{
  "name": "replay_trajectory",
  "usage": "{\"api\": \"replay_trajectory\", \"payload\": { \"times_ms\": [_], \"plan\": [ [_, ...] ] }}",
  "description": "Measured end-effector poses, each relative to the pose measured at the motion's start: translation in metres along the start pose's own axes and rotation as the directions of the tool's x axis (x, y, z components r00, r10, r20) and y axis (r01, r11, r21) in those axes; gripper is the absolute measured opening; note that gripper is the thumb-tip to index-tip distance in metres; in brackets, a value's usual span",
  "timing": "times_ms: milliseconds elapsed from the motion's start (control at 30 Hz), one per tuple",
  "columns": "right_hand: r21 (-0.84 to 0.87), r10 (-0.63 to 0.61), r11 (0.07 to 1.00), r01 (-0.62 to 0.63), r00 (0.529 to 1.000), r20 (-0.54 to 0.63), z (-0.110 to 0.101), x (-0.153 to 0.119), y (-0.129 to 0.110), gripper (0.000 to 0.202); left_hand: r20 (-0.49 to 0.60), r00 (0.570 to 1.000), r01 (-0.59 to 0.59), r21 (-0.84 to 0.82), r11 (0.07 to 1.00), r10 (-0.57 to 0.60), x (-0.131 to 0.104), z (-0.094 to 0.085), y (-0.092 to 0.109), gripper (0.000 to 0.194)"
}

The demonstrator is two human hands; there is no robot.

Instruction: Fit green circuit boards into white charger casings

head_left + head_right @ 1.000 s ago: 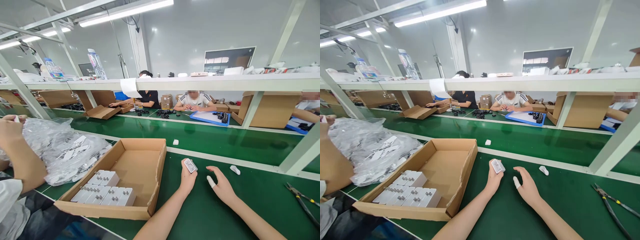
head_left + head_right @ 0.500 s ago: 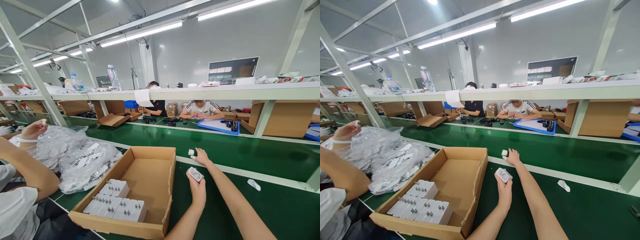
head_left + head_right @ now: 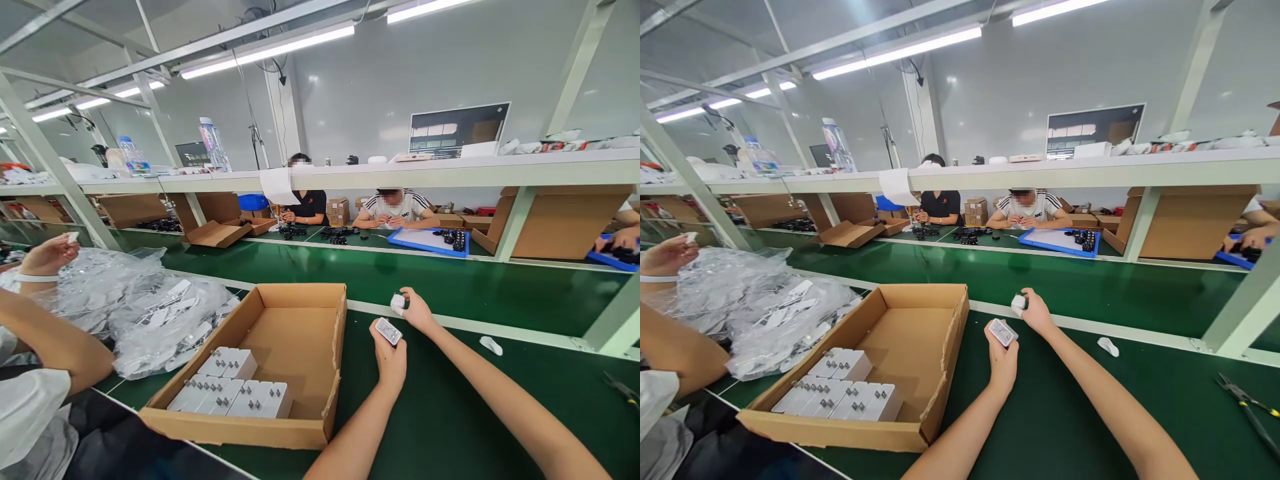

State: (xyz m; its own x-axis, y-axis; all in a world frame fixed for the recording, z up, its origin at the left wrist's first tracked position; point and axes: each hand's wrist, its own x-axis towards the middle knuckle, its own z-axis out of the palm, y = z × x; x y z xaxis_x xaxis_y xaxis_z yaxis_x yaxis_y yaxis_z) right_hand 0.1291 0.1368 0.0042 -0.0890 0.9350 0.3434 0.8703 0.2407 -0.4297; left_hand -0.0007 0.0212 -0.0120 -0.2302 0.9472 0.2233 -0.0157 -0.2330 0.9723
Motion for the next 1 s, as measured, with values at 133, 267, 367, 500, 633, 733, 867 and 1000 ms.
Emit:
{"api": "replay_trajectory", "payload": {
  "times_ms": [133,267,367,500,633,733,867,1000],
  "plan": [
    [-0.101,-0.223,0.969,0.224,0.975,0.020,-0.039,-0.067,0.028,0.059,-0.004,1.000,-0.030,0.017,0.999,0.030,-0.001,0.000,0.005,0.056],
    [-0.332,-0.574,0.740,0.584,0.807,0.139,-0.064,-0.130,0.058,0.066,0.011,0.998,-0.067,0.021,0.998,0.067,0.001,0.001,0.004,0.062],
    [-0.343,-0.585,0.705,0.621,0.782,0.215,-0.076,-0.159,0.064,0.073,0.047,0.994,-0.105,0.034,0.994,0.103,0.003,0.003,-0.001,0.065],
    [-0.262,-0.441,0.814,0.518,0.845,0.302,-0.095,-0.168,0.052,0.089,0.107,0.983,-0.157,0.066,0.985,0.150,0.003,0.004,-0.005,0.062],
    [-0.111,-0.225,0.958,0.265,0.933,0.282,-0.104,-0.156,0.043,0.064,0.155,0.970,-0.206,0.109,0.973,0.188,0.001,0.002,-0.001,0.044],
    [-0.121,-0.144,0.976,0.179,0.957,0.252,-0.101,-0.149,0.040,0.042,0.182,0.965,-0.215,0.154,0.964,0.186,-0.001,-0.001,0.003,0.028],
    [-0.106,-0.119,0.983,0.147,0.964,0.239,-0.098,-0.148,0.034,0.036,0.219,0.964,-0.192,0.186,0.964,0.150,-0.002,-0.003,0.005,0.025],
    [-0.045,-0.089,0.994,0.100,0.977,0.193,-0.103,-0.154,0.020,0.034,0.272,0.953,-0.184,0.160,0.970,0.135,-0.001,-0.001,0.005,0.025]
  ]
}}
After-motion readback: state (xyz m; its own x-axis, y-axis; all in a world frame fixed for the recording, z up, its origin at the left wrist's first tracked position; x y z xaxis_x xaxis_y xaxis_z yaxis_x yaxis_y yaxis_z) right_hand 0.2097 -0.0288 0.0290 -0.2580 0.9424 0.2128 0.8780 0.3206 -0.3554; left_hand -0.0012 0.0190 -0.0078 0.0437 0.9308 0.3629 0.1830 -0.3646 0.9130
